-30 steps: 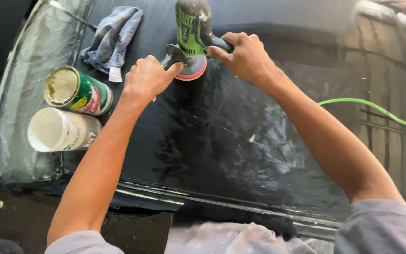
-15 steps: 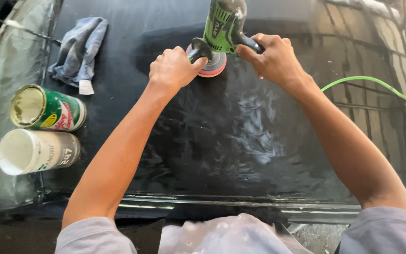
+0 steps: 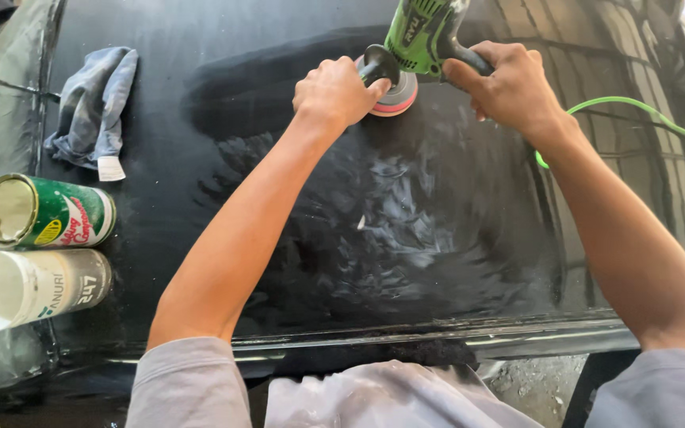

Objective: The person wipes a car hood with a cloth, spreads a white substance on the surface by hand, and then buffs the area using a power polisher.

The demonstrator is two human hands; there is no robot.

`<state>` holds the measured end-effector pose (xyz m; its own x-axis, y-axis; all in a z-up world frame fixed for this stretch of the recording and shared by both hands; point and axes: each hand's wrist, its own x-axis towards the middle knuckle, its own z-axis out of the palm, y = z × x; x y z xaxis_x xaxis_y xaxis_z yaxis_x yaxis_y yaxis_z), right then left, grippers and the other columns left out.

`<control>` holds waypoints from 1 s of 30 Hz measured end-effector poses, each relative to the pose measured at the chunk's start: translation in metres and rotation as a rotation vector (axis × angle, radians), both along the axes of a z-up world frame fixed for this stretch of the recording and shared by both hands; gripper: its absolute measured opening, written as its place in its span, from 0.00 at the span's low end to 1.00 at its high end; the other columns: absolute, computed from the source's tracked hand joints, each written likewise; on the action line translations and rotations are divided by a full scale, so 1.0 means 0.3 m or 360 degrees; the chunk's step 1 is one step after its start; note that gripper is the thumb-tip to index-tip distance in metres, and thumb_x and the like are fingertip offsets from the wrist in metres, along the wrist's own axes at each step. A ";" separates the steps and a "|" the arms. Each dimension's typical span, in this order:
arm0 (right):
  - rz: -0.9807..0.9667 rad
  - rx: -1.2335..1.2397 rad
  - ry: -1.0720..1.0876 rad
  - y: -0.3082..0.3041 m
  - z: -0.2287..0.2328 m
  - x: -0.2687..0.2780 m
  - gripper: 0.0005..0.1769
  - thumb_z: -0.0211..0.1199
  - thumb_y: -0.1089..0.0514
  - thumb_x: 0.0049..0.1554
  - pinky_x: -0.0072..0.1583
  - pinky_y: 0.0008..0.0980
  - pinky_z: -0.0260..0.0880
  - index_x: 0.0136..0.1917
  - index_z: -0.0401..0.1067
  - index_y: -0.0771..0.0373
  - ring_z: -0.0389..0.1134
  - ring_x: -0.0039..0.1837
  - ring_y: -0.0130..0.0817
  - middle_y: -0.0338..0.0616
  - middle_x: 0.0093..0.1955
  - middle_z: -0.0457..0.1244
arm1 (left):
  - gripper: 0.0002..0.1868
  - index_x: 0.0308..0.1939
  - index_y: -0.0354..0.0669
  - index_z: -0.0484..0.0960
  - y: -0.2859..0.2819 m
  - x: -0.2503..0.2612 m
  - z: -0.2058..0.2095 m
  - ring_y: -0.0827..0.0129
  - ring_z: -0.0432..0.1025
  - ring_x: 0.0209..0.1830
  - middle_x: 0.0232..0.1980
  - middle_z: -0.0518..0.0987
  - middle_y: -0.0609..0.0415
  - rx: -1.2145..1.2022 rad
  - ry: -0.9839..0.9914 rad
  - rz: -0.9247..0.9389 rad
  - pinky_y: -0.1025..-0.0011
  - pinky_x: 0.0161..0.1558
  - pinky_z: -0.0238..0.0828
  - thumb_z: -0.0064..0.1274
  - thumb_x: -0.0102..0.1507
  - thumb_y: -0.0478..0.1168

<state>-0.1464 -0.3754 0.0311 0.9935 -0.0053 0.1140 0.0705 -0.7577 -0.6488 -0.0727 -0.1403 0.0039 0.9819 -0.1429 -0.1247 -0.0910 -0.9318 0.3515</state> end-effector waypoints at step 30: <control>-0.0465 -0.0103 -0.0076 -0.512 -0.030 -0.123 0.25 0.66 0.40 0.67 0.41 0.32 0.67 0.56 0.78 0.66 0.68 0.34 0.28 0.42 0.30 0.66 | 0.32 0.54 0.53 0.82 -0.631 0.098 0.013 0.61 0.79 0.53 0.51 0.83 0.57 -0.0007 0.0089 -0.0430 0.58 0.48 0.79 0.55 0.58 0.69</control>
